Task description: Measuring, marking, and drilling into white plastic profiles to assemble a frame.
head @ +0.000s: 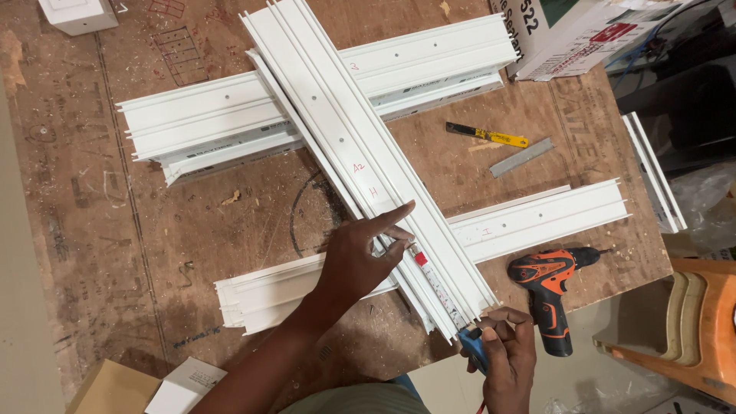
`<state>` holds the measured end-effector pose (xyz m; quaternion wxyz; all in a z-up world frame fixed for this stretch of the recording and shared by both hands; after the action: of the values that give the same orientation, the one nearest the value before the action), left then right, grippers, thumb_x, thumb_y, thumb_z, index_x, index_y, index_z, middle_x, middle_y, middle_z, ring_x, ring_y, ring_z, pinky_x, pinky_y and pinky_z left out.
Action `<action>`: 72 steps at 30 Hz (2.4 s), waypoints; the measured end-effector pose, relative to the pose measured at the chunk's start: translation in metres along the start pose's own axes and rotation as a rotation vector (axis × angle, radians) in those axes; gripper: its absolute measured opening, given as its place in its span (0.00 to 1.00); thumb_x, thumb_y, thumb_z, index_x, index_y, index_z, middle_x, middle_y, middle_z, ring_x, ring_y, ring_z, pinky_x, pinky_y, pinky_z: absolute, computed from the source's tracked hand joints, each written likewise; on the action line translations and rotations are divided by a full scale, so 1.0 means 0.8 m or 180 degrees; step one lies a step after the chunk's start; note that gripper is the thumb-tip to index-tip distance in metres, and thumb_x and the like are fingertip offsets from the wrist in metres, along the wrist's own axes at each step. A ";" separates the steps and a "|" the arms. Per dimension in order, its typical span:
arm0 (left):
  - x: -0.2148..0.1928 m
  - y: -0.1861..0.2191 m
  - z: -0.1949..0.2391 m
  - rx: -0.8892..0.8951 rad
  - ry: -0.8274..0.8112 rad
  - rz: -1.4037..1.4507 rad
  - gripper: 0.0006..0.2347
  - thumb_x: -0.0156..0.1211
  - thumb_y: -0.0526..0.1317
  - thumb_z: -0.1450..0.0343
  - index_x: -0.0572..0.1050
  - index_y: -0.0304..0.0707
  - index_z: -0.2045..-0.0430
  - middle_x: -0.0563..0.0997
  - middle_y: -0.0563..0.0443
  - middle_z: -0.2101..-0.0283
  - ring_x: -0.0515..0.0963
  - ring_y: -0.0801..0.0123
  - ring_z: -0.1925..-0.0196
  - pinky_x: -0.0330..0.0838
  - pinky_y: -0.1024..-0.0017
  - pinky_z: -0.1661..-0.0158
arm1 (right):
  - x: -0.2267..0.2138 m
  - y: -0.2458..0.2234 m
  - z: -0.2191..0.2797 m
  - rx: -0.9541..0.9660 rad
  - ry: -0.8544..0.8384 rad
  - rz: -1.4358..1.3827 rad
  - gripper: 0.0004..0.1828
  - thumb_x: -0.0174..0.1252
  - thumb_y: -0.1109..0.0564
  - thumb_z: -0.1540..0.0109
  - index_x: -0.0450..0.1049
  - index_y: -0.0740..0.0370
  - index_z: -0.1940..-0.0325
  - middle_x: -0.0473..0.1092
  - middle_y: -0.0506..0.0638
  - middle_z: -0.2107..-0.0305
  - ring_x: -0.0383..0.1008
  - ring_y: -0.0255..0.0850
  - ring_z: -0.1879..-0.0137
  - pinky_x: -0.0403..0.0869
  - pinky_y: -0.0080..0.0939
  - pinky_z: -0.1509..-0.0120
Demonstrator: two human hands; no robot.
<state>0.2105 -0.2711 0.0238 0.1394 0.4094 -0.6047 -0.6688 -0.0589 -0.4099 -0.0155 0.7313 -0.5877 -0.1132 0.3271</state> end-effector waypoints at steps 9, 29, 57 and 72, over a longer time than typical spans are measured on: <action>0.009 -0.008 0.000 0.0287 -0.0102 0.0288 0.25 0.67 0.33 0.33 0.73 0.47 0.39 0.87 0.54 0.58 0.79 0.76 0.72 0.75 0.72 0.65 | -0.002 0.004 0.000 0.0095 0.0060 0.0058 0.17 0.50 0.60 0.37 0.61 0.65 0.44 0.73 0.60 0.70 0.72 0.40 0.74 0.67 0.37 0.77; 0.005 0.011 0.012 0.0576 0.0330 0.0122 0.23 0.67 0.30 0.33 0.76 0.46 0.42 0.87 0.55 0.62 0.76 0.76 0.74 0.73 0.71 0.64 | -0.069 -0.059 -0.026 -0.1114 0.0816 -0.0064 0.18 0.54 0.54 0.29 0.59 0.66 0.42 0.71 0.59 0.63 0.76 0.43 0.61 0.78 0.42 0.62; 0.010 0.002 0.019 0.0323 0.0633 0.0151 0.26 0.68 0.29 0.37 0.75 0.41 0.41 0.85 0.57 0.66 0.75 0.75 0.77 0.72 0.71 0.66 | -0.186 0.052 -0.185 -0.0264 0.0415 0.2887 0.58 0.69 0.62 0.49 0.46 0.61 0.19 0.64 0.66 0.40 0.70 0.57 0.38 0.74 0.53 0.41; 0.013 -0.004 0.016 0.0158 0.0472 0.0427 0.26 0.68 0.28 0.37 0.75 0.40 0.42 0.86 0.52 0.65 0.85 0.71 0.65 0.78 0.69 0.58 | -0.199 -0.046 -0.120 -0.0198 0.0659 0.3229 0.49 0.73 0.55 0.47 0.58 0.61 0.25 0.74 0.64 0.55 0.78 0.55 0.55 0.76 0.52 0.48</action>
<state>0.1958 -0.2681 0.0162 0.2181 0.4197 -0.6352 -0.6106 -0.1146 -0.5862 0.0267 0.4703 -0.6194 0.2492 0.5771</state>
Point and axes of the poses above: each hand's wrist, its own z-axis away from the middle knuckle, its own x-axis out of the palm, y = z × x, the point moved 10 cm from there along -z, towards the middle knuckle
